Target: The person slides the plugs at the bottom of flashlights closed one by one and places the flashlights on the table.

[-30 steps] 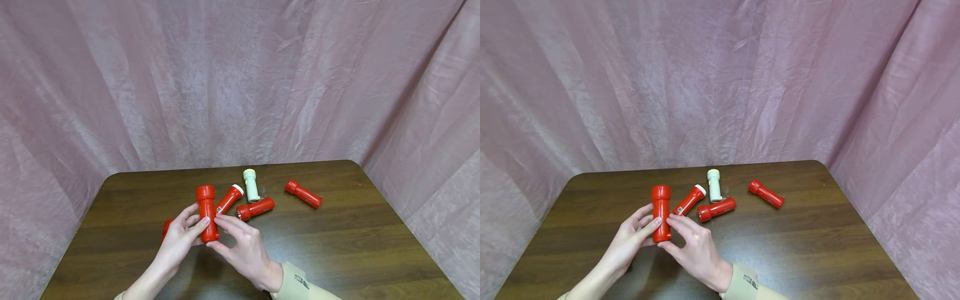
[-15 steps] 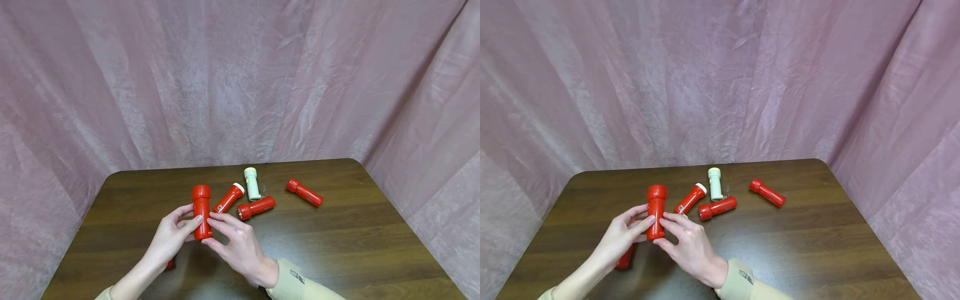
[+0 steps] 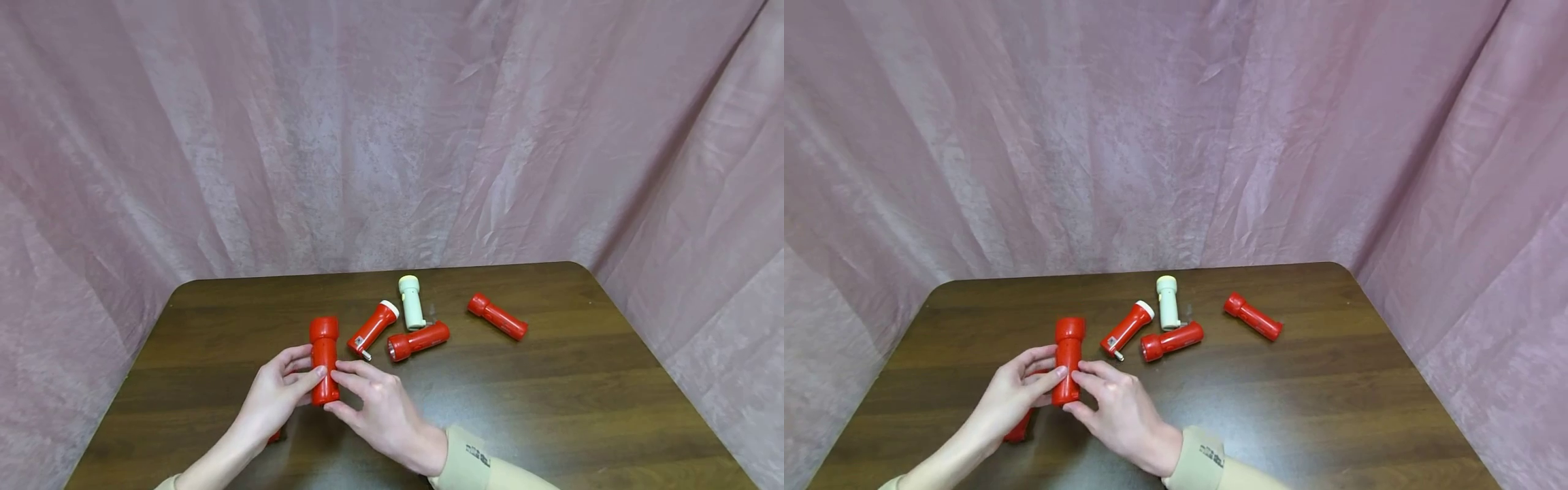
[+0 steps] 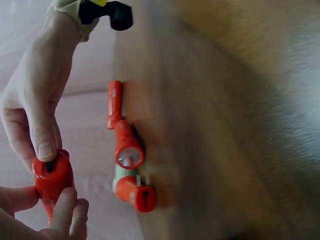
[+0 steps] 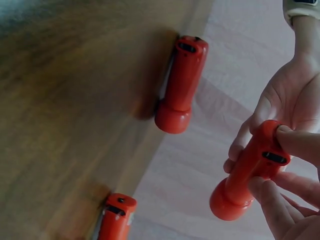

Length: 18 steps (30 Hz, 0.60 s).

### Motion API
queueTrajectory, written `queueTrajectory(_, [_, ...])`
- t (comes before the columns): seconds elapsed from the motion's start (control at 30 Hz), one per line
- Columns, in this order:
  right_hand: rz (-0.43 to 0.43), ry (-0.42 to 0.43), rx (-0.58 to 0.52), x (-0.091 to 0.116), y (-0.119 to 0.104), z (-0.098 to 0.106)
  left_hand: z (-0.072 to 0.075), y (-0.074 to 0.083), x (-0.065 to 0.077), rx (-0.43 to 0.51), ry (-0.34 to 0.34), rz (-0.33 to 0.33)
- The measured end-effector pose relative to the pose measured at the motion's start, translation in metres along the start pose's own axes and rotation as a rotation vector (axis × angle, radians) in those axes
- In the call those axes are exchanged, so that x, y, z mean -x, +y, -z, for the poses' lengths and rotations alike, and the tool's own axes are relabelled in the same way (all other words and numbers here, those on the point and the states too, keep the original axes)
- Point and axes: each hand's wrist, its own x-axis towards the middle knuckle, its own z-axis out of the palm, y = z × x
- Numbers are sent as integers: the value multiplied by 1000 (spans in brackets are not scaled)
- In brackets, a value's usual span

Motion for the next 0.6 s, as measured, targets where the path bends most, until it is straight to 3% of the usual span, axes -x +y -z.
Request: queueTrajectory(0.6, [-66,-285,85,13,-4,-8,-8,-32,-2,-68,21,65])
